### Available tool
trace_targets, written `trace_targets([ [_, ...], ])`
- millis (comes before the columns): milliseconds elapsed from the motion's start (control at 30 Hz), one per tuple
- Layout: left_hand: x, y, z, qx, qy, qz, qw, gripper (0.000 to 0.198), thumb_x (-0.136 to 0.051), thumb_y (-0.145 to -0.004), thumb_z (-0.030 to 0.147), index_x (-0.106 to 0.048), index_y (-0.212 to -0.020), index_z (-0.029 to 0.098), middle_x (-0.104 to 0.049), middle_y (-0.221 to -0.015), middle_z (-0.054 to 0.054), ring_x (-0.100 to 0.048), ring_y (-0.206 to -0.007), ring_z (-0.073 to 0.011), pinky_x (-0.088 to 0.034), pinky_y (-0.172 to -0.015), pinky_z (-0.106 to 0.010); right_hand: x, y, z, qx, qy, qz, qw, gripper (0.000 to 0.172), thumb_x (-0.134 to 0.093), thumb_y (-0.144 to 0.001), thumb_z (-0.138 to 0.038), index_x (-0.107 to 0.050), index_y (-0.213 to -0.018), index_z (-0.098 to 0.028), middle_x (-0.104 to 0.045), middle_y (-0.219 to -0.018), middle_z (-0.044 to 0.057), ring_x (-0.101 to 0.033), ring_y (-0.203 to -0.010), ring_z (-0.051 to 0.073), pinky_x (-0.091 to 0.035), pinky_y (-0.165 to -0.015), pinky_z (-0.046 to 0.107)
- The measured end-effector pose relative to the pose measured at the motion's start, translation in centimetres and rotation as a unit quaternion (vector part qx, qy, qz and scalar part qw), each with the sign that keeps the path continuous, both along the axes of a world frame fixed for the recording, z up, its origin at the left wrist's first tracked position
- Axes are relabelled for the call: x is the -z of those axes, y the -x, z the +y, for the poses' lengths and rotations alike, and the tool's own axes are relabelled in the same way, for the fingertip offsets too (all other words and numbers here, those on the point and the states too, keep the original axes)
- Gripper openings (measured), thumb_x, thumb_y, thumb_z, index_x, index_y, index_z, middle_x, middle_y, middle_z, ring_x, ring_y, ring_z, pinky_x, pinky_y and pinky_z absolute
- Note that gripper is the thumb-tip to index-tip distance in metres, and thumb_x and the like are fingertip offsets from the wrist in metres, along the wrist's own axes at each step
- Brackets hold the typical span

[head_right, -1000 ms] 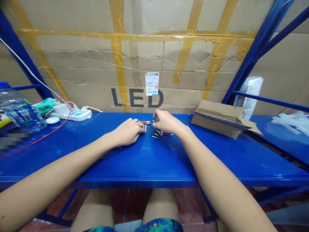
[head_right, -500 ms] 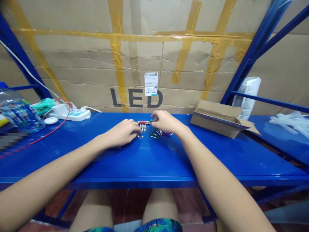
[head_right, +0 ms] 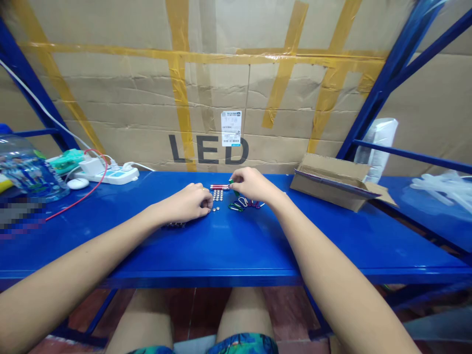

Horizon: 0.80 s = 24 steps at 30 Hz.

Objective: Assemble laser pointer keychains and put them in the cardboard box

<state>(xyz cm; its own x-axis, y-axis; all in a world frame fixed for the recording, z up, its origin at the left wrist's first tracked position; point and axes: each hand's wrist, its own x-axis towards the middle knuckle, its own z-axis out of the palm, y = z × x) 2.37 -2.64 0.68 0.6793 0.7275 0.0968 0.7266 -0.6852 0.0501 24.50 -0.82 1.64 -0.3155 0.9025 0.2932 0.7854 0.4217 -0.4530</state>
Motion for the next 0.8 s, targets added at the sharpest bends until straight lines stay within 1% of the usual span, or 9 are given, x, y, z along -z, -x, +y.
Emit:
trace_targets([
  [133, -0.1, 0.1, -0.2, 0.002, -0.002, 0.004, 1.0, 0.015, -0.056, -0.082, 0.016, -0.07, -0.08, 0.019, -0.071, -0.086, -0.007, -0.059, -0.096, -0.0265, -0.042, -0.081, -0.036, 0.1, 0.3, 0.1, -0.018, 0.006, 0.049, 0.999, 0.016, -0.061, -0.086, -0.023, -0.073, -0.092, -0.015, -0.074, -0.087, 0.007, -0.064, -0.077, 0.019, -0.048, -0.072, 0.031],
  [233, 0.2, 0.2, 0.2, 0.02, -0.049, -0.01, 0.999, 0.015, -0.057, -0.084, 0.017, -0.071, -0.078, 0.019, -0.072, -0.086, -0.007, -0.061, -0.093, -0.0263, -0.042, -0.082, -0.038, 0.4, 0.5, 0.3, -0.038, 0.005, 0.106, 0.994, 0.014, -0.06, -0.085, -0.019, -0.071, -0.093, -0.015, -0.072, -0.091, 0.007, -0.064, -0.08, 0.019, -0.051, -0.074, 0.032],
  [300, 0.4, 0.4, 0.7, 0.014, -0.091, -0.067, 0.993, 0.016, -0.057, -0.085, 0.017, -0.072, -0.082, 0.018, -0.074, -0.088, -0.007, -0.063, -0.09, -0.0248, -0.044, -0.081, -0.037, 0.6, 0.7, 0.3, -0.051, 0.016, 0.15, 0.987, 0.014, -0.058, -0.085, -0.017, -0.067, -0.095, -0.016, -0.069, -0.095, 0.007, -0.064, -0.08, 0.018, -0.054, -0.071, 0.031],
  [400, 0.5, 0.5, 1.2, -0.011, -0.131, -0.209, 0.969, 0.015, -0.056, -0.088, 0.019, -0.072, -0.09, 0.019, -0.075, -0.089, -0.005, -0.066, -0.082, -0.02, -0.047, -0.077, -0.033, 1.0, 1.2, 0.1, -0.088, 0.056, 0.203, 0.974, 0.013, -0.056, -0.086, -0.019, -0.063, -0.097, -0.019, -0.065, -0.097, 0.006, -0.062, -0.078, 0.017, -0.055, -0.064, 0.029],
  [467, 0.5, 0.6, 1.3, -0.007, -0.152, -0.28, 0.948, 0.014, -0.058, -0.089, 0.019, -0.071, -0.092, 0.019, -0.075, -0.087, -0.004, -0.066, -0.077, -0.0173, -0.047, -0.074, -0.03, 1.2, 1.7, -0.1, -0.122, 0.075, 0.211, 0.967, 0.011, -0.057, -0.087, -0.022, -0.061, -0.097, -0.019, -0.065, -0.092, 0.005, -0.062, -0.077, 0.016, -0.055, -0.064, 0.029],
  [500, 0.6, 0.6, 1.3, 0.002, -0.164, -0.3, 0.94, 0.013, -0.058, -0.09, 0.019, -0.071, -0.092, 0.018, -0.075, -0.087, -0.003, -0.066, -0.076, -0.0165, -0.047, -0.073, -0.03, 1.4, 2.0, -0.2, -0.137, 0.08, 0.209, 0.965, 0.01, -0.057, -0.087, -0.022, -0.061, -0.097, -0.019, -0.065, -0.088, 0.004, -0.061, -0.075, 0.016, -0.055, -0.065, 0.029],
  [633, 0.9, 0.5, 1.4, 0.038, -0.189, -0.308, 0.932, 0.012, -0.059, -0.09, 0.017, -0.071, -0.09, 0.018, -0.075, -0.084, -0.002, -0.066, -0.073, -0.0152, -0.047, -0.07, -0.028, 1.7, 2.7, -0.5, -0.164, 0.087, 0.189, 0.964, 0.009, -0.058, -0.087, -0.021, -0.061, -0.094, -0.019, -0.064, -0.079, 0.002, -0.06, -0.073, 0.016, -0.052, -0.067, 0.03],
  [733, 1.2, 0.5, 1.6, 0.052, -0.201, -0.302, 0.93, 0.012, -0.06, -0.089, 0.015, -0.072, -0.09, 0.018, -0.075, -0.082, -0.002, -0.066, -0.071, -0.015, -0.047, -0.068, -0.028, 1.8, 2.9, -0.7, -0.16, 0.088, 0.191, 0.964, 0.007, -0.058, -0.086, -0.019, -0.061, -0.092, -0.019, -0.065, -0.081, 0.002, -0.061, -0.076, 0.016, -0.053, -0.068, 0.029],
  [800, 1.4, 0.5, 1.8, 0.065, -0.21, -0.299, 0.929, 0.012, -0.061, -0.089, 0.015, -0.072, -0.092, 0.018, -0.075, -0.083, -0.002, -0.066, -0.071, -0.0147, -0.047, -0.069, -0.028, 1.8, 2.9, -0.8, -0.159, 0.114, 0.219, 0.956, 0.007, -0.058, -0.086, -0.019, -0.06, -0.092, -0.019, -0.064, -0.084, 0.002, -0.062, -0.079, 0.016, -0.055, -0.068, 0.029],
])
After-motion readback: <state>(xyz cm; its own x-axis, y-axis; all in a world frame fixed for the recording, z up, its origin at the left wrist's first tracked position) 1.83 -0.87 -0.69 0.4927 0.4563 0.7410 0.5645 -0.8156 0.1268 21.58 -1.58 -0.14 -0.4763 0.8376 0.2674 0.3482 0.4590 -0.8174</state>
